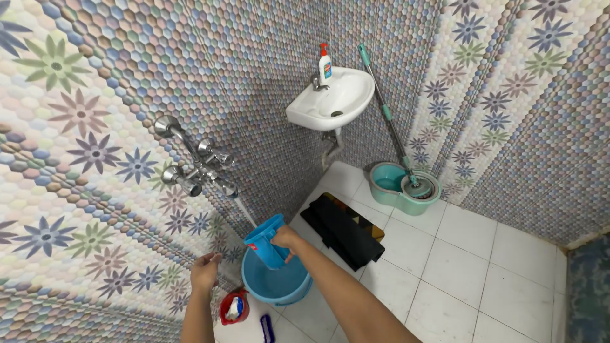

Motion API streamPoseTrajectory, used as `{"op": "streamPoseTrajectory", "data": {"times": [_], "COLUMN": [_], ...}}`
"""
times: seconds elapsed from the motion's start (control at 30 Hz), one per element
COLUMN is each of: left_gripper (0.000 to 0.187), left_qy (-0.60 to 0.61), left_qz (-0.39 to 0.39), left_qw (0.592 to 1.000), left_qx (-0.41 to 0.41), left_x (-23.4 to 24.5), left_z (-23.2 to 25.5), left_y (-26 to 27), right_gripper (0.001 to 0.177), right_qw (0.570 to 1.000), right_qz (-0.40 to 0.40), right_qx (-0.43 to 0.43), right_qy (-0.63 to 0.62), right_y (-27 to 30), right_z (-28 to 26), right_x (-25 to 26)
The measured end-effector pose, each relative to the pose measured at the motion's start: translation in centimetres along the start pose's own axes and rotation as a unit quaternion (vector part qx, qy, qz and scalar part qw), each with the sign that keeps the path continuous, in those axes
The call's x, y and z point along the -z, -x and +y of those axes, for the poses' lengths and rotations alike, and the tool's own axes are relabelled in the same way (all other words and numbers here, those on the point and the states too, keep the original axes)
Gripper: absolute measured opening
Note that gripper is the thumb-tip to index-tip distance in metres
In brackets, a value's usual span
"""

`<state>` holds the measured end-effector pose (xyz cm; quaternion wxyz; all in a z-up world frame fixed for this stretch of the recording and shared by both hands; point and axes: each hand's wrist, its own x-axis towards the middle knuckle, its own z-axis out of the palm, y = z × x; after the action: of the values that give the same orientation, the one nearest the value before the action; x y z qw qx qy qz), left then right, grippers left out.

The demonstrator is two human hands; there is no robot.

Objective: The person washes a rug by pouring water over it with a mug, scrubbing it by hand, wringing it out, and spreading it over a washing machine. The person then lays a mat over a toilet lid and pours water over it using a mug.

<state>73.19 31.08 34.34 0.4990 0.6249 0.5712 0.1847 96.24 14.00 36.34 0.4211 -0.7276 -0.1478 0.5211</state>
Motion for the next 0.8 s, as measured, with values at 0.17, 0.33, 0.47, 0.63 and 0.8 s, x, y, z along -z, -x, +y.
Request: {"op": "streamPoseTrajectory", "data": {"times": [0.17, 0.33, 0.47, 0.63, 0.8], "left_gripper": [0.055, 0.060, 0.065, 0.070, 0.066], "left_qy": [-0.041, -0.068, -0.093, -0.096, -0.059], "left_qz": [0.002, 0.006, 0.021, 0.014, 0.045], "left_qw": [0.999, 0.997, 0.994, 0.988, 0.963], "left_qx": [-0.009, -0.043, -0.047, -0.122, -0.259], "left_x": [-1.0, -1.5, -1.8, -1.7, -2.2], "left_z": [-0.4, -0.3, 1.3, 5.7, 11.8], "left_y": [-0.1, 0.0, 0.6, -0.1, -0.9], "right_gripper": [0.052, 0.055, 0.059, 0.064, 0.056], "right_qw": [0.997, 0.993, 0.987, 0.972, 0.973], "right_qz": [0.013, -0.017, -0.044, -0.039, -0.001], "right_qx": [-0.003, 0.016, 0.061, 0.153, 0.209], "right_qy": [0.080, 0.118, 0.139, 0.175, 0.099], "right_y": [-0.3, -2.6, -4.6, -6.9, -3.8], "right_z": [-0.3, 0.1, -0.1, -4.6, -10.9], "right_x": [0.2, -0.5, -1.1, -0.1, 3.7]}}
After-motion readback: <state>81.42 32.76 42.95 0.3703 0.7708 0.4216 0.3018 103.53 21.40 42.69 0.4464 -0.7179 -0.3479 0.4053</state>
